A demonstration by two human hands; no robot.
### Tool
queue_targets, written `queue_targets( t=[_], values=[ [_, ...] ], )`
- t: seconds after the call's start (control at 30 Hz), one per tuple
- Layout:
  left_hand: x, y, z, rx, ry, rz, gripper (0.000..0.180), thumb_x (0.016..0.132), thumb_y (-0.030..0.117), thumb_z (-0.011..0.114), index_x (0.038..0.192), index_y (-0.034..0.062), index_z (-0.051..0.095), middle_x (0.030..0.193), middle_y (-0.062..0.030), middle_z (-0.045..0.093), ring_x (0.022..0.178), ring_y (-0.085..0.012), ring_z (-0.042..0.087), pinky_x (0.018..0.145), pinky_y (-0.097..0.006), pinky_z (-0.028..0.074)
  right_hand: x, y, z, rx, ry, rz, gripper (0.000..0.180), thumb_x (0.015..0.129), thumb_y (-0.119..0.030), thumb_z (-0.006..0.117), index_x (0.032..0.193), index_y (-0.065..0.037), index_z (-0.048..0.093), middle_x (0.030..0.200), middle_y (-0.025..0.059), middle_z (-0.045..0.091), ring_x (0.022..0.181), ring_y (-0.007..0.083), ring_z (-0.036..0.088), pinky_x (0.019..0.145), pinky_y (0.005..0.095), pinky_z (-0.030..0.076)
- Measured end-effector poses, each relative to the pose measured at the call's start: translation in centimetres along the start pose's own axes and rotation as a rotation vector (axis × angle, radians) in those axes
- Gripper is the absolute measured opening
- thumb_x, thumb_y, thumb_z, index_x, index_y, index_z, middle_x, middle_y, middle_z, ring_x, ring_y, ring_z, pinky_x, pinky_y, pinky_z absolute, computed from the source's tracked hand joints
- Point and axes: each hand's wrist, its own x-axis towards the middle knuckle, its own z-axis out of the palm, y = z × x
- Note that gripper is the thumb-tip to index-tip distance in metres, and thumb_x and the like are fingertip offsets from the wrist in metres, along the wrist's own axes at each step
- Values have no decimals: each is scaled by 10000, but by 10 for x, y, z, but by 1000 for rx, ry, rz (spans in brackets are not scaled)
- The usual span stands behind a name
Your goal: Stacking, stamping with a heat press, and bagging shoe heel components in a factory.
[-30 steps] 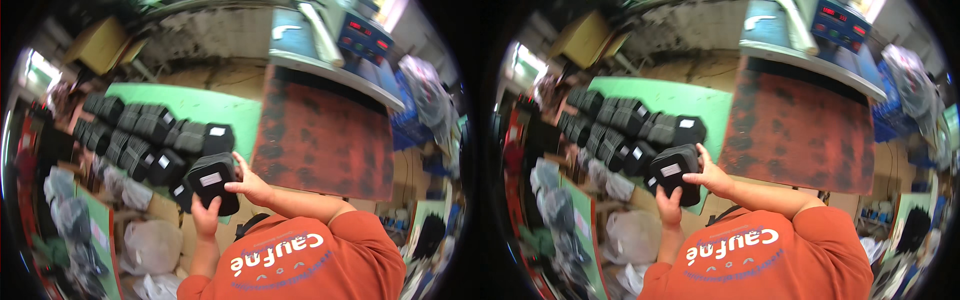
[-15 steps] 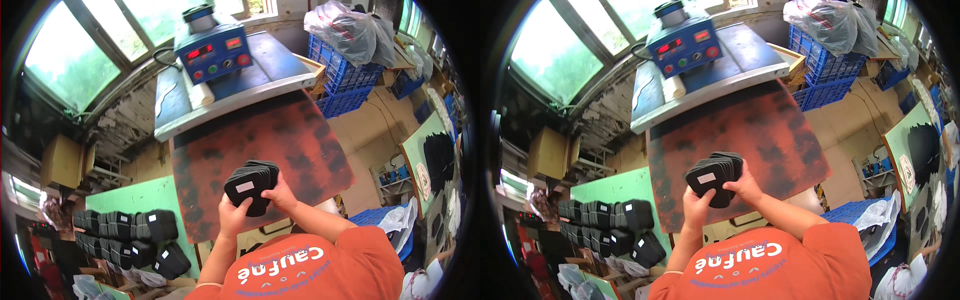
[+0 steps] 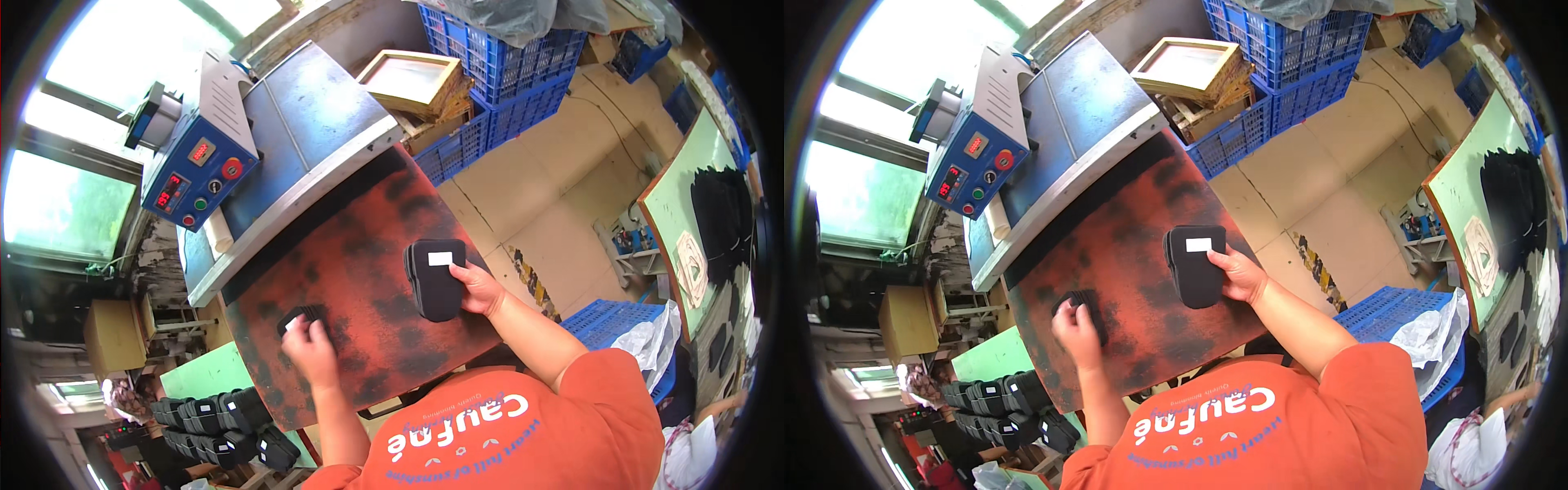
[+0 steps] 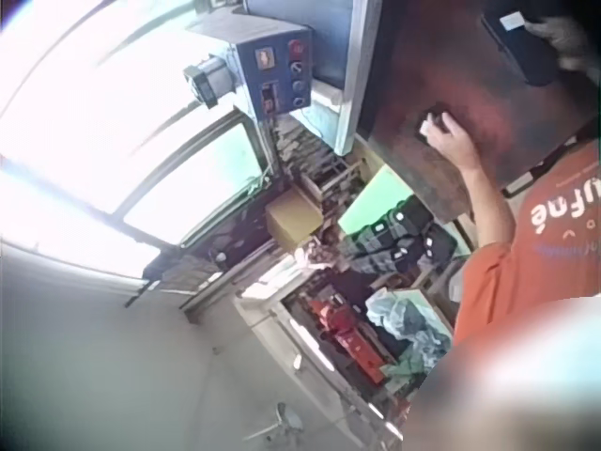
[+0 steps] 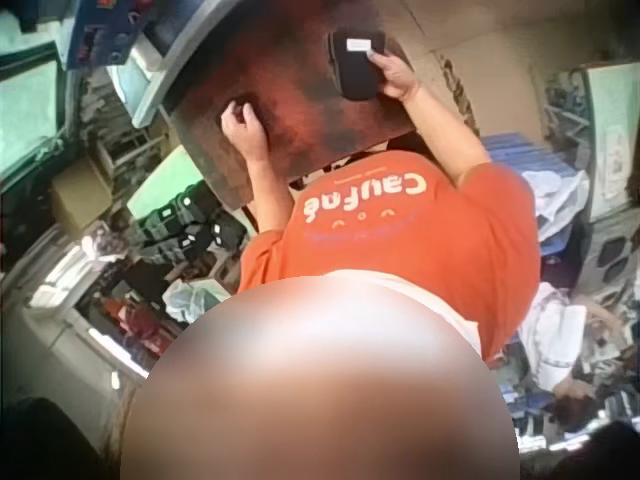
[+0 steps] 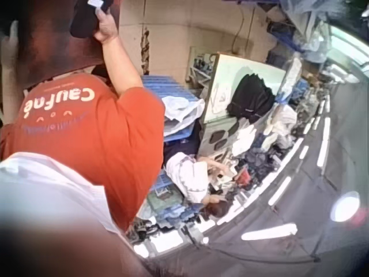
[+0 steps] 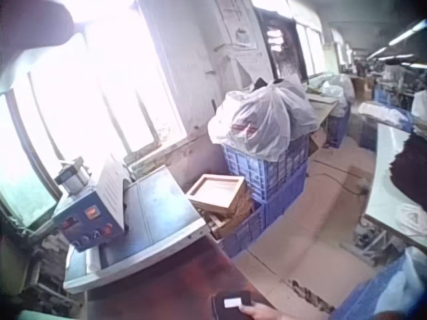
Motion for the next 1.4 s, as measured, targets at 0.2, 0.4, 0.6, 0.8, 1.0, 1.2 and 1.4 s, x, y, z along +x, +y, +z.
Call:
queue_targets(
  t=[0.2, 0.4, 0.6, 0.8, 1.0, 1.2, 1.4],
  values=[
    [-18, 146, 76, -434, -435, 188, 305, 748, 81, 827, 991, -23, 674, 890, -80, 633, 681, -145, 623, 609, -279, 523, 5, 6, -4, -121, 80, -183, 640, 881, -287, 740, 1413, -177, 401, 1322, 66, 533, 1233, 237, 537, 1008, 423, 497],
    [-20, 160, 102, -397, -190, 503, 173, 780, 24, 778, 875, -3, 635, 846, -92, 632, 721, -178, 633, 630, -304, 519, -1, 7, -10, -16, 104, -247, 718, 823, -277, 800, 1414, -193, 402, 1308, 34, 536, 1222, 198, 530, 1039, 361, 466],
    [17, 149, 139, -1087, -323, -407, 96, 933, 98, 645, 892, 29, 592, 727, 16, 557, 615, -61, 485, 525, -230, 386, -3, 1, -17, 29, 126, -216, 620, 888, -305, 717, 1415, -134, 440, 1355, 76, 545, 1231, 238, 550, 1052, 412, 453],
    [136, 99, 236, -837, -287, -371, 175, 910, 112, 673, 962, -36, 595, 712, -16, 576, 521, -96, 488, 479, -267, 403, -6, -14, -30, 249, -88, -27, 645, 956, -461, 550, 1462, -90, 400, 1464, 121, 471, 1317, 291, 489, 1107, 481, 380],
    [140, 109, 234, -592, -231, -144, 182, 879, 83, 698, 957, -60, 619, 795, -69, 638, 682, -129, 599, 627, -267, 483, -5, -12, -21, 101, 16, -108, 592, 976, -273, 579, 1499, -139, 334, 1446, 99, 477, 1330, 273, 476, 1100, 464, 404],
    [55, 145, 129, -817, -846, -258, 99, 874, 81, 706, 847, -5, 665, 731, 29, 614, 638, -49, 544, 593, -231, 464, 2, -10, -6, 2, 291, -261, 488, 948, -134, 632, 1397, -119, 443, 1320, 100, 559, 1217, 253, 562, 1030, 449, 480],
    [101, 135, 169, -1019, -385, -391, 197, 897, 118, 688, 739, 35, 605, 593, 47, 506, 496, -25, 423, 442, -221, 305, 9, -16, -6, 25, 325, -282, 470, 971, -167, 598, 1409, -131, 431, 1346, 79, 544, 1237, 250, 544, 1040, 450, 464]
  ],
)
